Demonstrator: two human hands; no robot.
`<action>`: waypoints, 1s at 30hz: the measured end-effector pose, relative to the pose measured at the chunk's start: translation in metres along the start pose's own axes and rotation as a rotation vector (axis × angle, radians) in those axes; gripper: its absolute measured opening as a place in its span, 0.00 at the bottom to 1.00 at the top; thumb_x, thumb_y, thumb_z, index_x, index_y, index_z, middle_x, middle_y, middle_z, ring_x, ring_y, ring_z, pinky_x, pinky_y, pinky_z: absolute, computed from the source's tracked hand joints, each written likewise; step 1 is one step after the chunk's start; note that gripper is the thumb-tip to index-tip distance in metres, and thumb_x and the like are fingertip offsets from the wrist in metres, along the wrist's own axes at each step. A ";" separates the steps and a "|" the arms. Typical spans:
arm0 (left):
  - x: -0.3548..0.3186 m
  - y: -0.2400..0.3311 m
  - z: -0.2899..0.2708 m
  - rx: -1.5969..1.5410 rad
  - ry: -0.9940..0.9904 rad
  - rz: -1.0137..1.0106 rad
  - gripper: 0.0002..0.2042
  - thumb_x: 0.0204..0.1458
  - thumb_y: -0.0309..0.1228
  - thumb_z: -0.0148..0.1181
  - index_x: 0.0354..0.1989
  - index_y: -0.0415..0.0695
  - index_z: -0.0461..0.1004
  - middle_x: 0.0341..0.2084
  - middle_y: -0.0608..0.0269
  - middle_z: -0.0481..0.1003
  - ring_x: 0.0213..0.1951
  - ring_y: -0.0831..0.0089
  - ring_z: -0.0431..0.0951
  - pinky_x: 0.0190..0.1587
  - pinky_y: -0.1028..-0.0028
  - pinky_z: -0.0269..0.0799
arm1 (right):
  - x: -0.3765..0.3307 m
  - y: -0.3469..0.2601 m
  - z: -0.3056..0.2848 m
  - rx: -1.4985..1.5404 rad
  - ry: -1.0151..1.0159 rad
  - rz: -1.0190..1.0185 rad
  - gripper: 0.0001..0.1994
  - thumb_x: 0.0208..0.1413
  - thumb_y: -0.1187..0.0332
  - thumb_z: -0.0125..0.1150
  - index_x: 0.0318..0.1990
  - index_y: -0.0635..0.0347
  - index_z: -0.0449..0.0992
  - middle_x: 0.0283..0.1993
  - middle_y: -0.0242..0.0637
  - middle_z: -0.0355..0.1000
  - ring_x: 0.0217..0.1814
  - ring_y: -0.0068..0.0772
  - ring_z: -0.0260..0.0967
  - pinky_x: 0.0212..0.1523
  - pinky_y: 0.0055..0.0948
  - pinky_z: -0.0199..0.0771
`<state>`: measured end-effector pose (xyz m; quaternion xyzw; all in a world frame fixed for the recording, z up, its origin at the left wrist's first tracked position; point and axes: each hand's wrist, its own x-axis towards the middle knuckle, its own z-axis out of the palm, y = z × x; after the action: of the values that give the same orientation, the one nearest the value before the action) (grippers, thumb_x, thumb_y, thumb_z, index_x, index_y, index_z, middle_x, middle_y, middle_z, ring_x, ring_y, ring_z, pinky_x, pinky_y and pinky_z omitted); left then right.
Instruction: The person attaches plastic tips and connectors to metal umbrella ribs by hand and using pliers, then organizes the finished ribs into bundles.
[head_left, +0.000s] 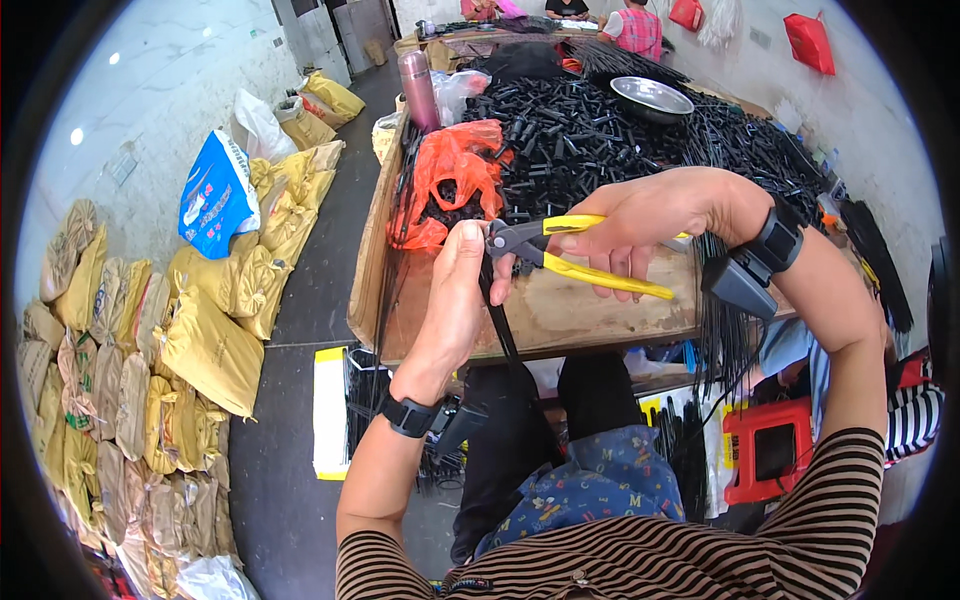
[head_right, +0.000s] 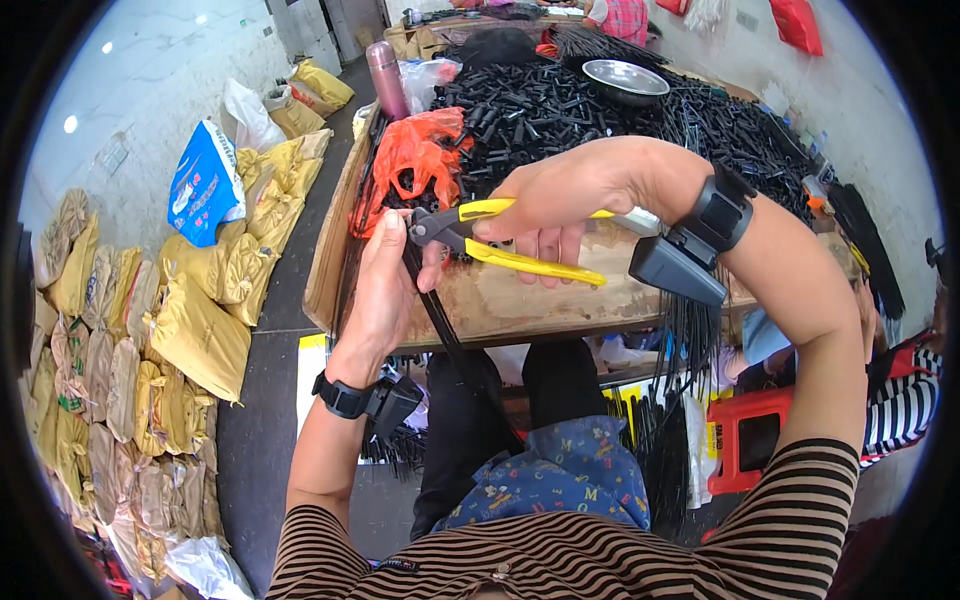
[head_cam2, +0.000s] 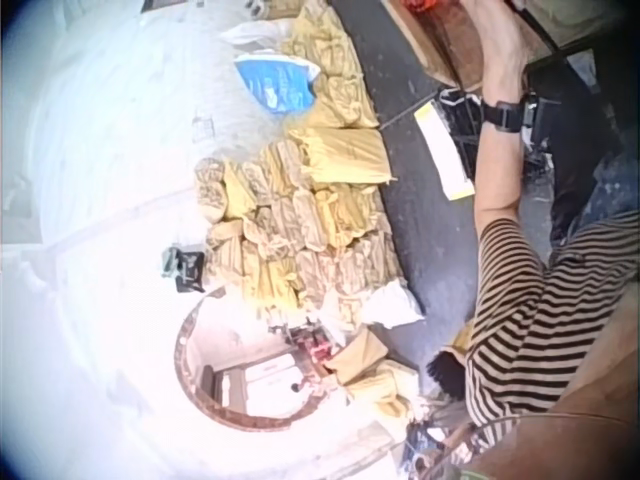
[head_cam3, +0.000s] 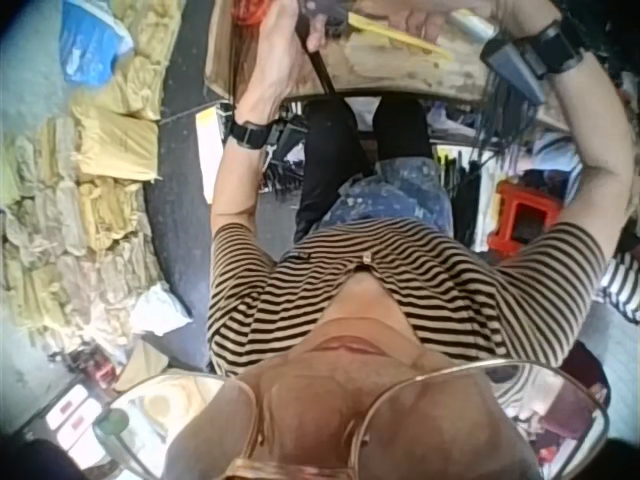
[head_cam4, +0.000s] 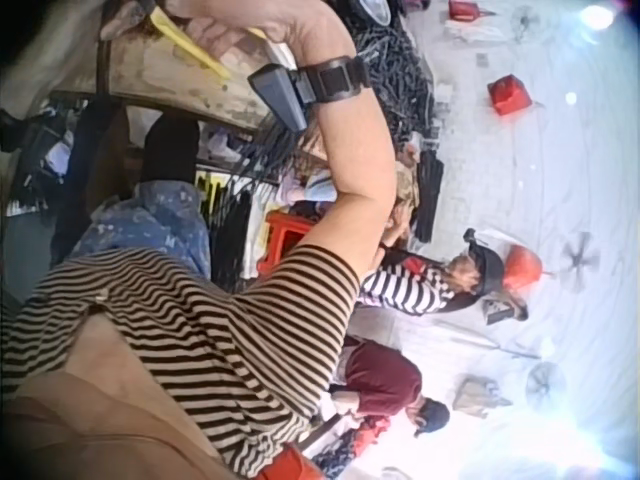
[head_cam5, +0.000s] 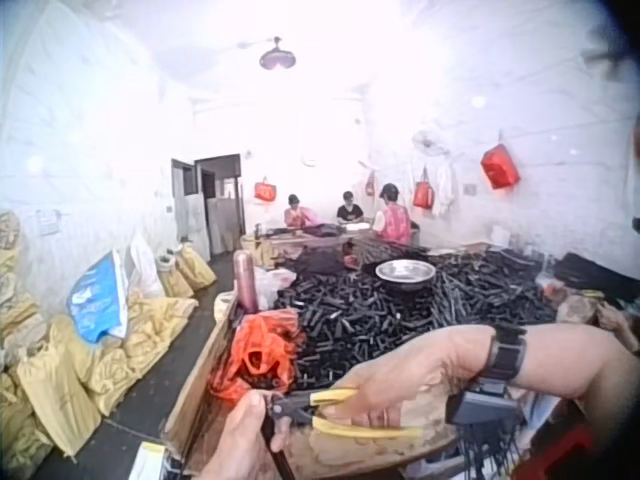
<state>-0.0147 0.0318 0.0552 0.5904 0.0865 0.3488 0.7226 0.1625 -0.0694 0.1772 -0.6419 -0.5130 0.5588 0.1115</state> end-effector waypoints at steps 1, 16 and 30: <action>0.000 -0.001 0.000 0.022 0.006 0.004 0.19 0.65 0.47 0.35 0.41 0.42 0.64 0.23 0.66 0.66 0.22 0.80 0.61 0.27 0.78 0.58 | -0.001 -0.003 0.001 -0.109 0.037 -0.002 0.20 0.64 0.54 0.44 0.45 0.66 0.67 0.32 0.43 0.72 0.30 0.31 0.74 0.32 0.29 0.78; 0.002 -0.004 -0.013 -0.195 -0.056 -0.035 0.21 0.64 0.48 0.37 0.44 0.40 0.65 0.25 0.62 0.68 0.23 0.77 0.62 0.29 0.77 0.60 | 0.011 0.025 0.018 -0.110 0.108 -0.183 0.23 0.64 0.52 0.45 0.57 0.59 0.63 0.32 0.35 0.73 0.29 0.24 0.74 0.30 0.23 0.75; -0.002 0.001 -0.002 -0.054 -0.037 -0.062 0.20 0.65 0.48 0.35 0.42 0.42 0.64 0.24 0.63 0.68 0.21 0.80 0.61 0.27 0.79 0.59 | -0.008 -0.001 0.024 -0.406 0.278 -0.043 0.19 0.64 0.55 0.45 0.34 0.66 0.67 0.20 0.33 0.65 0.21 0.24 0.70 0.20 0.26 0.71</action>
<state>-0.0171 0.0323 0.0549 0.5742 0.0819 0.3175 0.7502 0.1432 -0.0854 0.1737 -0.7108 -0.6081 0.3480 0.0618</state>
